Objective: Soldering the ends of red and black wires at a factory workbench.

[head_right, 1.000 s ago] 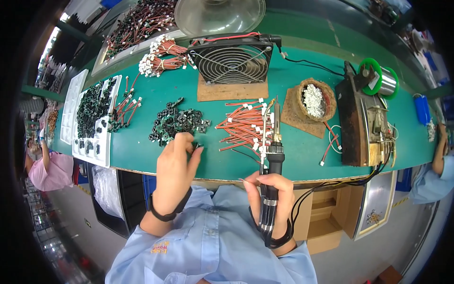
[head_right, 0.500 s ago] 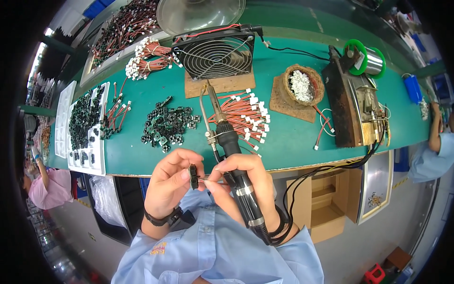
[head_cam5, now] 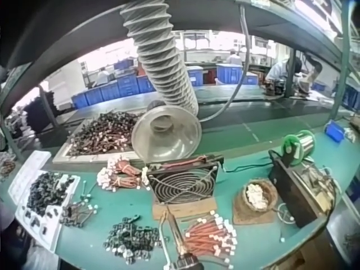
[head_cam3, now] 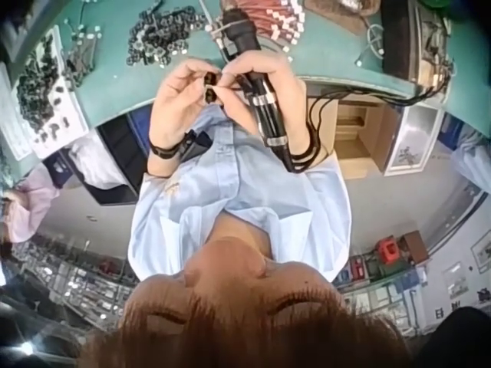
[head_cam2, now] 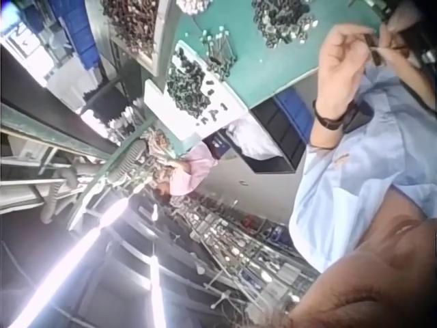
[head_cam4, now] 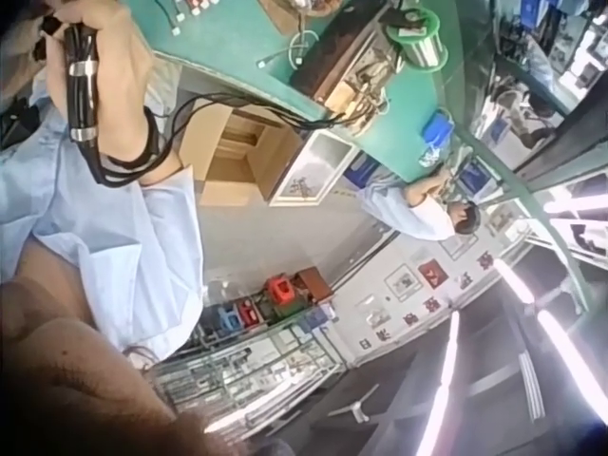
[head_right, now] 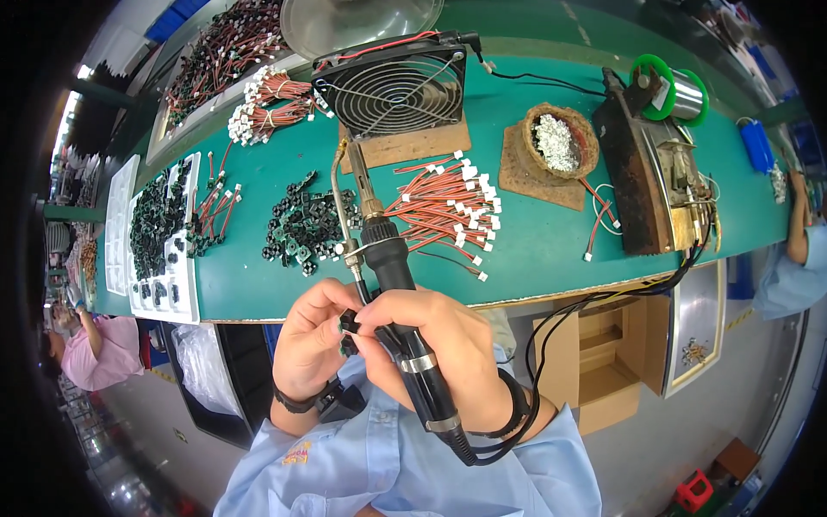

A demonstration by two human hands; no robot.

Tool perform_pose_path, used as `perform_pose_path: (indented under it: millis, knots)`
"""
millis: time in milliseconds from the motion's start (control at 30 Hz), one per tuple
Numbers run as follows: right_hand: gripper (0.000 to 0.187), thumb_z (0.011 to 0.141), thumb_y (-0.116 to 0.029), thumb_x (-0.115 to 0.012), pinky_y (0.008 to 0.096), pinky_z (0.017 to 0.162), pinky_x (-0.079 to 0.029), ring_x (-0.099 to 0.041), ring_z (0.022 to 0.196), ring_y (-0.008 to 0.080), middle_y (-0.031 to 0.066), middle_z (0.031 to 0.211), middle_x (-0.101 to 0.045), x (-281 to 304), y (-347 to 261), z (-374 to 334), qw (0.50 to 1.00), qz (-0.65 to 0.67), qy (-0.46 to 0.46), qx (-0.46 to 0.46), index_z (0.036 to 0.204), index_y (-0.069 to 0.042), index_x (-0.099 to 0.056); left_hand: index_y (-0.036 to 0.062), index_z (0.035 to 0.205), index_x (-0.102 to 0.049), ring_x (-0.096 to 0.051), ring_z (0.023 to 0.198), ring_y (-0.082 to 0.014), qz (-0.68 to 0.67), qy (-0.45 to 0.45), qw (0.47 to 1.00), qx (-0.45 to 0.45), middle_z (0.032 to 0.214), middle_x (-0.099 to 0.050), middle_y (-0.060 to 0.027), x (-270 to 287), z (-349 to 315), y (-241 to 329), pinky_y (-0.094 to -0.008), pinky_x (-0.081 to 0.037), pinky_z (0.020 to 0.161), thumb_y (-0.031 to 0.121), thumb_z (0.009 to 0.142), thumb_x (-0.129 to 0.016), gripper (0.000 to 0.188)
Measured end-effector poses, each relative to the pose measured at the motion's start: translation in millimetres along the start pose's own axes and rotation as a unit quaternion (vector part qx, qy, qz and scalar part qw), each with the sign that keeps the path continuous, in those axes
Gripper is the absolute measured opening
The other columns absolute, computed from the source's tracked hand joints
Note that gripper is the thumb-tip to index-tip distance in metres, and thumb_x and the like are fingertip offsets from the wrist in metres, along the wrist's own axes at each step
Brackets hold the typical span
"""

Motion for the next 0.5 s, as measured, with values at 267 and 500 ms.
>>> perform_pose_path:
  millis: [267,500]
  knots:
    - [0.040,0.072,0.006,-0.068,0.0219,0.055,-0.048,-0.064,0.069,0.0142,0.0079,0.078,-0.060,1.8,-2.3,1.2,1.000,-0.006,0.006,0.017,0.100,-0.005,-0.042,-0.0015,0.105,-0.052,-0.052,0.093,-0.0143,0.003,0.000,1.000,0.000,0.103,-0.055,-0.0086,-2.1,0.6,0.8,-0.0272,-0.041,0.081,0.011,0.088,-0.056,0.022]
    - [0.039,0.073,0.006,-0.068,0.0225,0.055,-0.048,-0.064,0.069,0.0138,0.0075,0.078,-0.060,3.6,2.7,1.1,1.000,0.023,0.014,0.013,0.100,-0.005,-0.042,-0.0016,0.105,-0.052,-0.052,0.093,-0.0143,0.012,0.008,1.000,-0.003,0.102,-0.054,-0.0083,-2.6,1.6,-0.3,-0.0270,-0.041,0.081,0.011,0.088,-0.056,0.021]
Point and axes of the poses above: each hand's wrist, its own z-axis towards the middle knuckle, its own x-axis out of the back of the hand, y = z × x, the point moved 8 cm from there along z, towards the middle knuckle
